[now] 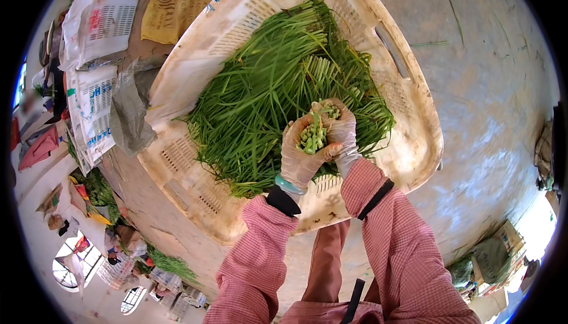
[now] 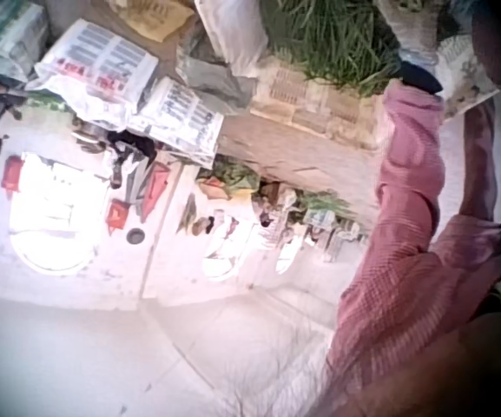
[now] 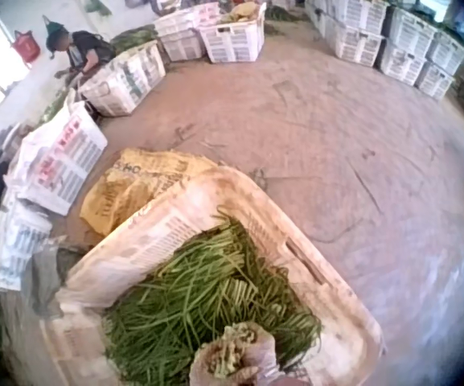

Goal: The person sorts a large bundle of chives by hand, stripping away loose or damaged stems, then carries the bundle to a crate to deposit it with other sorted bunches.

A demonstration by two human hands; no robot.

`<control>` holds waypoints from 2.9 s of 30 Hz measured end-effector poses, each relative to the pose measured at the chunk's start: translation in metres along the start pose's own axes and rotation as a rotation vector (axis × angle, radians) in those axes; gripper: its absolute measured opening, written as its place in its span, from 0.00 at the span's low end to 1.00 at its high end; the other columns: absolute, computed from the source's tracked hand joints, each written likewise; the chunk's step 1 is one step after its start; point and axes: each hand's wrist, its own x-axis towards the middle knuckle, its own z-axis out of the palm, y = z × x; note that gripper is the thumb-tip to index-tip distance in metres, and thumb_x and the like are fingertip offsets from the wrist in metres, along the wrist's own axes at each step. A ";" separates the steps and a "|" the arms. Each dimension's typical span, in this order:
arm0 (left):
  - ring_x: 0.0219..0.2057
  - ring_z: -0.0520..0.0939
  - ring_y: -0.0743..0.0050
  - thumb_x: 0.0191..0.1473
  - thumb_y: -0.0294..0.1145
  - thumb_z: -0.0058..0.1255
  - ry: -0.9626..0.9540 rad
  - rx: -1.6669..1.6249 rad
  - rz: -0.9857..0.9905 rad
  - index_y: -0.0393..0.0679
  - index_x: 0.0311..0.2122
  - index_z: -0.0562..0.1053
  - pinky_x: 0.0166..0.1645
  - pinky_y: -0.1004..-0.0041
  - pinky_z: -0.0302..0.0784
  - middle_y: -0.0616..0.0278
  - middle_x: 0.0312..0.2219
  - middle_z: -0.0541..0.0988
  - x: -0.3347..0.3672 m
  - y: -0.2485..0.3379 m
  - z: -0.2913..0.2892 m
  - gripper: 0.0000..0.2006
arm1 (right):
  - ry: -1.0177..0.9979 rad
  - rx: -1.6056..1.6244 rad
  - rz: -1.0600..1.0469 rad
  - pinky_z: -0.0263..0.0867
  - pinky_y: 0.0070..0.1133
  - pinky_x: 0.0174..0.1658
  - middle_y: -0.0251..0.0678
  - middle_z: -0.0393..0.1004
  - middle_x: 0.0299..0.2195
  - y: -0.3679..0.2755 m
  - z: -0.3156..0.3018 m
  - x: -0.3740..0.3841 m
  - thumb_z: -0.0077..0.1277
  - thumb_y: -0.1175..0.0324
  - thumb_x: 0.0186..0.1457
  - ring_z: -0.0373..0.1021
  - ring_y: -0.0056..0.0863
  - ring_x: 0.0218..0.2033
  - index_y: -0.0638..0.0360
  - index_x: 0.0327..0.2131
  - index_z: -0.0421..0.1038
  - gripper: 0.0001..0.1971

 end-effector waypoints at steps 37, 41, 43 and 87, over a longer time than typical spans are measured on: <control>0.27 0.75 0.81 0.40 0.18 0.53 0.179 0.501 0.472 0.38 0.34 0.68 0.33 0.82 0.71 0.63 0.26 0.75 -0.106 0.414 -0.145 0.12 | -0.439 -0.860 -0.963 0.46 0.30 0.57 0.43 0.48 0.56 -0.291 0.057 -0.287 0.65 0.60 0.27 0.47 0.39 0.57 0.56 0.57 0.45 0.52; 0.27 0.75 0.74 0.40 0.22 0.53 -0.370 0.185 0.282 0.37 0.31 0.68 0.35 0.76 0.71 0.61 0.25 0.74 -0.166 0.463 -0.055 0.10 | -0.571 -0.744 -1.058 0.38 0.33 0.59 0.49 0.46 0.54 -0.277 0.075 -0.377 0.64 0.51 0.22 0.43 0.43 0.57 0.62 0.56 0.41 0.58; 0.32 0.75 0.74 0.38 0.24 0.56 -0.501 0.191 0.035 0.36 0.39 0.66 0.38 0.75 0.71 0.61 0.30 0.74 -0.198 0.481 0.001 0.19 | -0.688 -0.088 -0.416 0.54 0.27 0.52 0.36 0.60 0.48 -0.258 0.053 -0.423 0.65 0.63 0.32 0.58 0.28 0.48 0.59 0.53 0.50 0.44; 0.27 0.74 0.80 0.33 0.17 0.52 -2.454 1.553 0.086 0.40 0.37 0.71 0.34 0.79 0.71 0.68 0.26 0.76 -1.249 0.244 0.642 0.19 | 1.319 0.408 -0.360 0.61 0.23 0.38 0.34 0.72 0.30 0.199 -0.828 -1.328 0.55 0.65 0.44 0.64 0.22 0.33 0.54 0.42 0.67 0.19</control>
